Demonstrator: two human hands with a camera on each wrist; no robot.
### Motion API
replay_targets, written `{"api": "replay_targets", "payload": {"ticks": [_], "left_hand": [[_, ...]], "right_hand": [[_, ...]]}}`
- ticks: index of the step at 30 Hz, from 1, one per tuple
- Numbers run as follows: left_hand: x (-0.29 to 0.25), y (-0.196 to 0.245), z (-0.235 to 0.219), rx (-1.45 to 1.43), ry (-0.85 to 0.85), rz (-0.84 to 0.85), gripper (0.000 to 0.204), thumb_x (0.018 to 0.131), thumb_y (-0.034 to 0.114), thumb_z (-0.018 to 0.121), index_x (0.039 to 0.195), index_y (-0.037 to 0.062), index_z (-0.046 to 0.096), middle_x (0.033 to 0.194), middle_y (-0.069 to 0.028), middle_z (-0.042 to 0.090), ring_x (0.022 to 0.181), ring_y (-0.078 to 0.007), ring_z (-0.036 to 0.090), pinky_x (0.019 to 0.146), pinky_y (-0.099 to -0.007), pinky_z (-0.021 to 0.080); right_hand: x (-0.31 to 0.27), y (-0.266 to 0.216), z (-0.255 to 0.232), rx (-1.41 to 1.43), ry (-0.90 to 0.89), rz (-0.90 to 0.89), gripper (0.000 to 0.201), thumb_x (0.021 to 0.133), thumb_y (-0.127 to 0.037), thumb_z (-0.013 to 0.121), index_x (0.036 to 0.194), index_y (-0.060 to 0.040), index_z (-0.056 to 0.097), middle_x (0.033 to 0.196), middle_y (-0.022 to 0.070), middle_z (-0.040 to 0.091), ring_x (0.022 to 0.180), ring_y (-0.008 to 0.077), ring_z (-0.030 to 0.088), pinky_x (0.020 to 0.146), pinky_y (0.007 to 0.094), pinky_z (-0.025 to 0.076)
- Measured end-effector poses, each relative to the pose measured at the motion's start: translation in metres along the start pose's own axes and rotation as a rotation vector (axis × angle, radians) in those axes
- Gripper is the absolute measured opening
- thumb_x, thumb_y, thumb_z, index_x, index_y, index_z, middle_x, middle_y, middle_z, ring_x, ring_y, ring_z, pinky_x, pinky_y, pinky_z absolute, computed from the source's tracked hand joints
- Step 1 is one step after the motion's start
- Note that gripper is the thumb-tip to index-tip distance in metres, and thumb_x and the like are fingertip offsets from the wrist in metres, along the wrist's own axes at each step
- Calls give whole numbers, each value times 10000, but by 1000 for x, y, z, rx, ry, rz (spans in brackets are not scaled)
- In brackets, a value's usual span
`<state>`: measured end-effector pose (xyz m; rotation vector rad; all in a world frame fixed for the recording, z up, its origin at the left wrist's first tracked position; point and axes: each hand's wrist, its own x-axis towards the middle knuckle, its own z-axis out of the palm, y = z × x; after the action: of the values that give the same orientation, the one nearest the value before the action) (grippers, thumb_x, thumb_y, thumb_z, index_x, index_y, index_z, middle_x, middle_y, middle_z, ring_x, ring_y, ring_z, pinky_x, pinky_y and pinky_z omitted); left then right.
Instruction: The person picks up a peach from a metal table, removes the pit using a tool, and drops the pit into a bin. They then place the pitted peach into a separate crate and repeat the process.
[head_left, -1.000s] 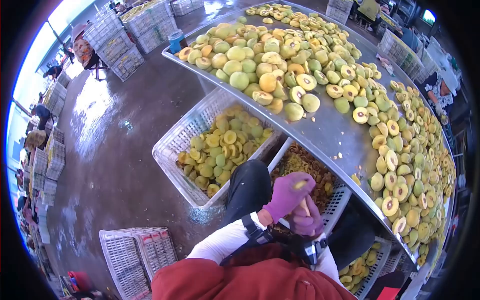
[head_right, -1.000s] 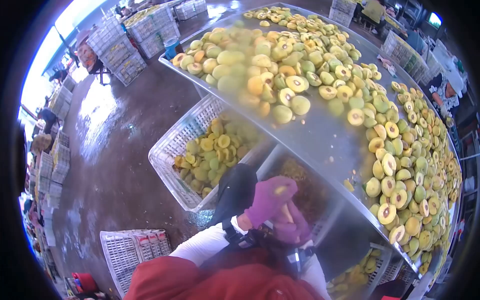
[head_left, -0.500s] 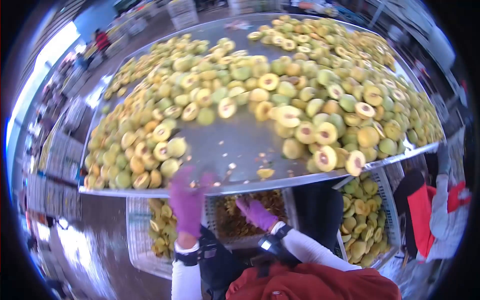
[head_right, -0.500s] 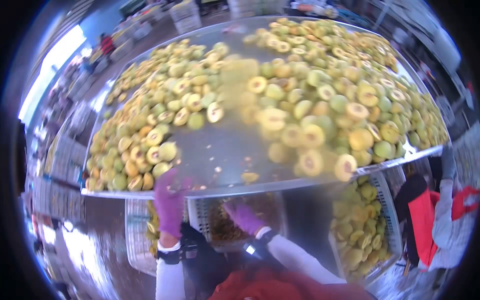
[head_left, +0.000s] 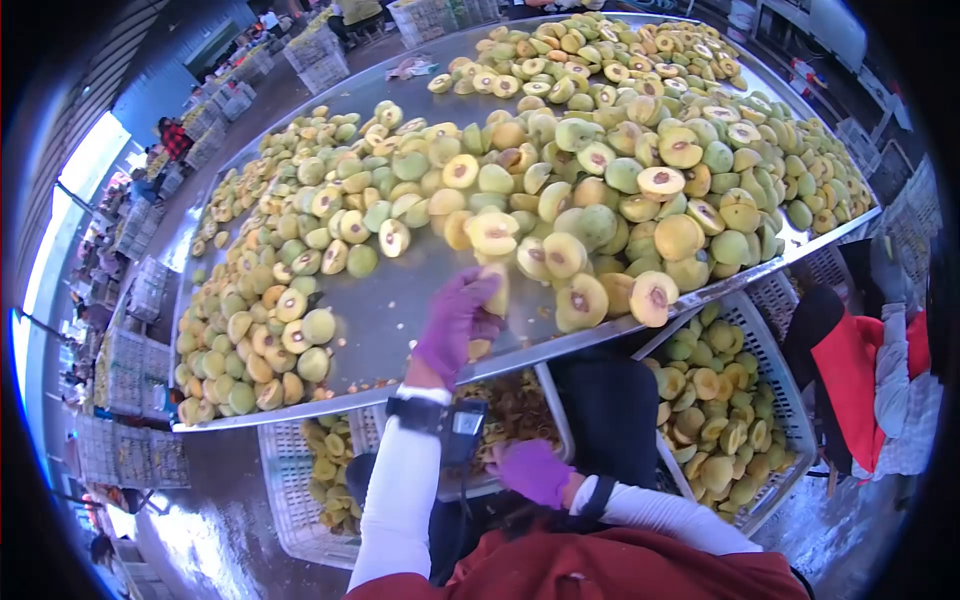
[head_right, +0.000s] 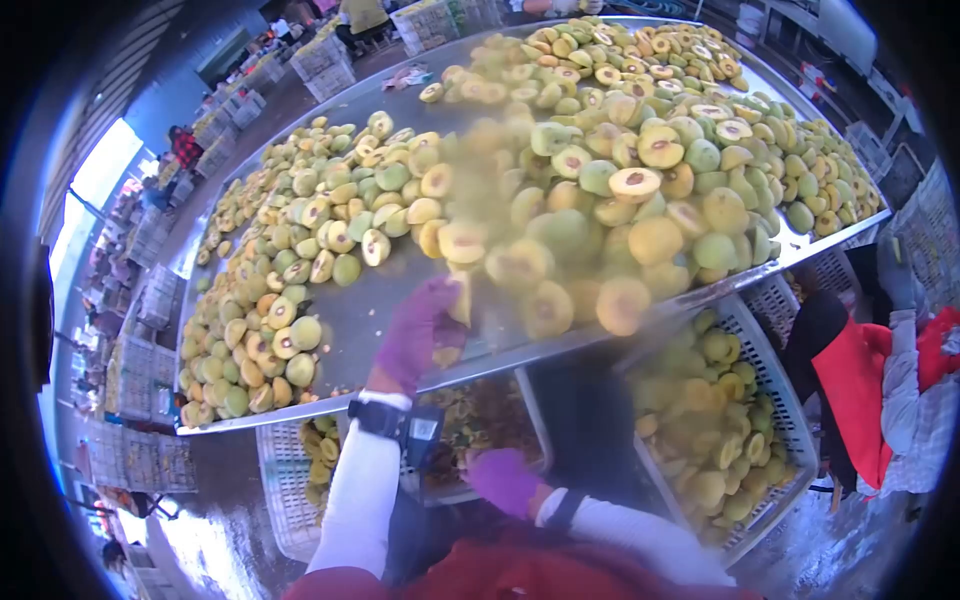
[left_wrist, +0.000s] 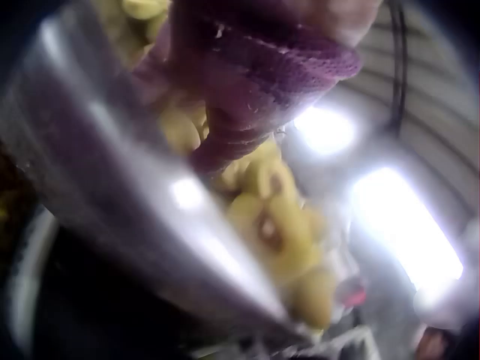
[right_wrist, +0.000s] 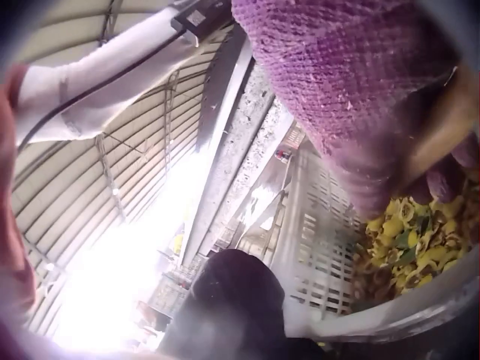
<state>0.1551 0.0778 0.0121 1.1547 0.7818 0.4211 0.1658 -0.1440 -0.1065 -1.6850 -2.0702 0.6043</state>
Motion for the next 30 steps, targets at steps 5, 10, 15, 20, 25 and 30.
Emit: {"api": "replay_targets", "payload": {"ticks": [5, 10, 15, 20, 25, 30], "left_hand": [[-69, -17, -47, -193, 138, 472, 372, 912, 341, 548, 1169, 72, 541, 1020, -64, 587, 818, -177, 619, 679, -259, 502], [-134, -36, -39, 344, 617, 624, 460, 754, -15, 692, 1154, -30, 466, 1068, -128, 568, 945, -200, 584, 801, -294, 507], [-152, -54, -17, -566, 493, 452, 346, 911, 184, 543, 1168, -41, 485, 1038, -123, 580, 881, -192, 588, 785, -297, 510], [-155, -74, -28, -185, 758, 425, 457, 976, 343, 371, 1171, -52, 491, 993, -130, 599, 845, -201, 591, 781, -299, 501], [-162, -72, -28, 319, 815, 704, 416, 979, 321, 357, 1043, -34, 563, 910, -128, 613, 824, -195, 595, 747, -282, 494], [-167, -68, -56, 464, 497, 462, 430, 984, 348, 362, 987, -18, 588, 893, -114, 616, 816, -170, 592, 741, -278, 495]], "right_hand": [[-5, 15, 6, -89, -390, -40, 160, 846, -242, 563, 841, -86, 603, 624, 105, 605, 602, 293, 637, 535, 441, 491], [30, -48, -66, 278, 338, 24, 208, 913, -260, 544, 896, -64, 479, 607, 129, 570, 540, 313, 602, 449, 401, 447], [51, -84, -83, 289, 449, 26, 216, 899, -224, 576, 887, -41, 461, 608, 122, 567, 532, 286, 607, 437, 363, 449], [52, -93, -55, 236, 494, 27, 222, 909, -234, 560, 880, -36, 464, 620, 127, 576, 557, 289, 618, 475, 370, 467], [52, -96, -56, 222, 357, 86, 223, 915, -235, 544, 897, -30, 460, 658, 137, 591, 576, 298, 622, 501, 391, 470], [51, -81, -52, 308, 101, 151, 217, 931, -217, 508, 983, -8, 490, 721, 159, 591, 638, 275, 628, 537, 372, 465]]}}
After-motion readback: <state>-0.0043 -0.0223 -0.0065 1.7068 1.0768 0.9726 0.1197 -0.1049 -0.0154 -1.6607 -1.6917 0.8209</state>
